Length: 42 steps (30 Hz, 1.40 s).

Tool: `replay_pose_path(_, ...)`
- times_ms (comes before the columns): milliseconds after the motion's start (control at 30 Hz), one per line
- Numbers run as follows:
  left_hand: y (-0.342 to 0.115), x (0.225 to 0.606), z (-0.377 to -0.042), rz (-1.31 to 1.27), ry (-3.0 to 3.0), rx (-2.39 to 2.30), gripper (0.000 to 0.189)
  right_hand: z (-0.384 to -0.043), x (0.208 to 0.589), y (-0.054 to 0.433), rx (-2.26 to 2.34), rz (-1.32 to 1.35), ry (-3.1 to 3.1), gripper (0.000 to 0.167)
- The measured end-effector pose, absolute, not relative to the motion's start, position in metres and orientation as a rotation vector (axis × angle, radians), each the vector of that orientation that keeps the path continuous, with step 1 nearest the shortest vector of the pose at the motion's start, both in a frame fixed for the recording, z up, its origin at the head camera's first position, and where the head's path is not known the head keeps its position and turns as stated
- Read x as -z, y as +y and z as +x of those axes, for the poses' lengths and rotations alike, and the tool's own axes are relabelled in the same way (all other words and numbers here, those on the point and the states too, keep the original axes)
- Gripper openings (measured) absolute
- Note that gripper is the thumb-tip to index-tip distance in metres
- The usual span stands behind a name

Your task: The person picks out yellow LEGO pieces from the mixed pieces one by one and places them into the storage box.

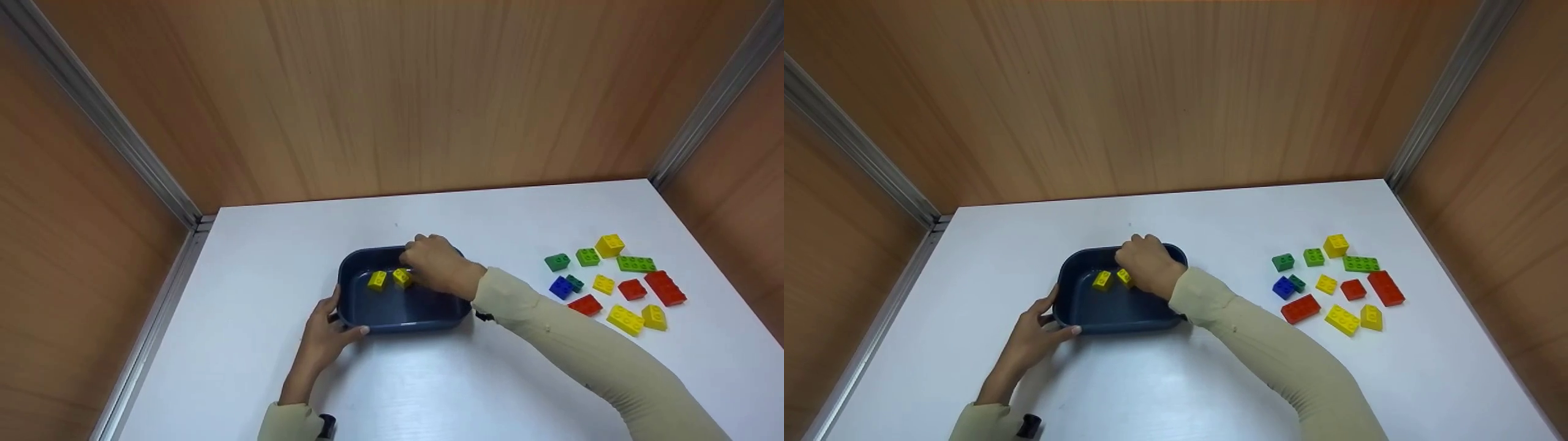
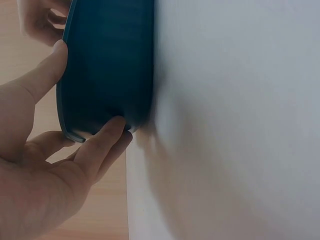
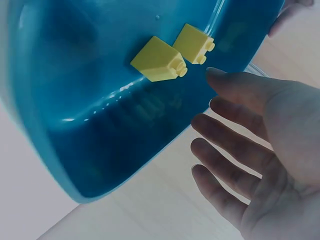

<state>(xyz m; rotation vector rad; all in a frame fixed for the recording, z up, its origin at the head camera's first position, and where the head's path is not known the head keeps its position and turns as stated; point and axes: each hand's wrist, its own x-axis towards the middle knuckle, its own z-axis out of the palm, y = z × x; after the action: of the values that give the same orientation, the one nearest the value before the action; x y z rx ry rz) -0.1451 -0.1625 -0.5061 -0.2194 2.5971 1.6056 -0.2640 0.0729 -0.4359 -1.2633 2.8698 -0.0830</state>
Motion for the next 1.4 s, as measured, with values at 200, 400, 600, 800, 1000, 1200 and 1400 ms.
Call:
replay_pose_path(200,-0.163,0.506,-0.145,-0.222,2.612,-1.594,0.102,-0.259,0.438,0.091,0.137,-1.263,2.905,0.027)
replay_pose_path(400,-0.162,0.507,-0.145,-0.233,2.625,-1.579,0.103,-0.257,0.435,0.108,0.168,-1.220,2.928,0.028)
replay_pose_path(600,-0.161,0.508,-0.145,-0.235,2.631,-1.573,0.102,-0.254,0.432,0.123,0.169,-1.161,2.952,0.028)
replay_pose_path(800,-0.161,0.508,-0.145,-0.255,2.621,-1.572,0.102,-0.252,0.432,0.139,0.179,-1.104,2.989,0.028)
replay_pose_path(1000,-0.161,0.509,-0.145,-0.250,2.616,-1.569,0.103,-0.249,0.432,0.155,0.175,-1.060,3.034,0.032)
replay_pose_path(1200,-0.161,0.509,-0.145,-0.245,2.616,-1.577,0.103,-0.247,0.434,0.170,0.195,-1.068,3.061,0.033)
replay_pose_path(1400,-0.161,0.507,-0.145,-0.238,2.631,-1.565,0.102,-0.247,0.437,0.185,0.196,-1.038,3.084,0.034)
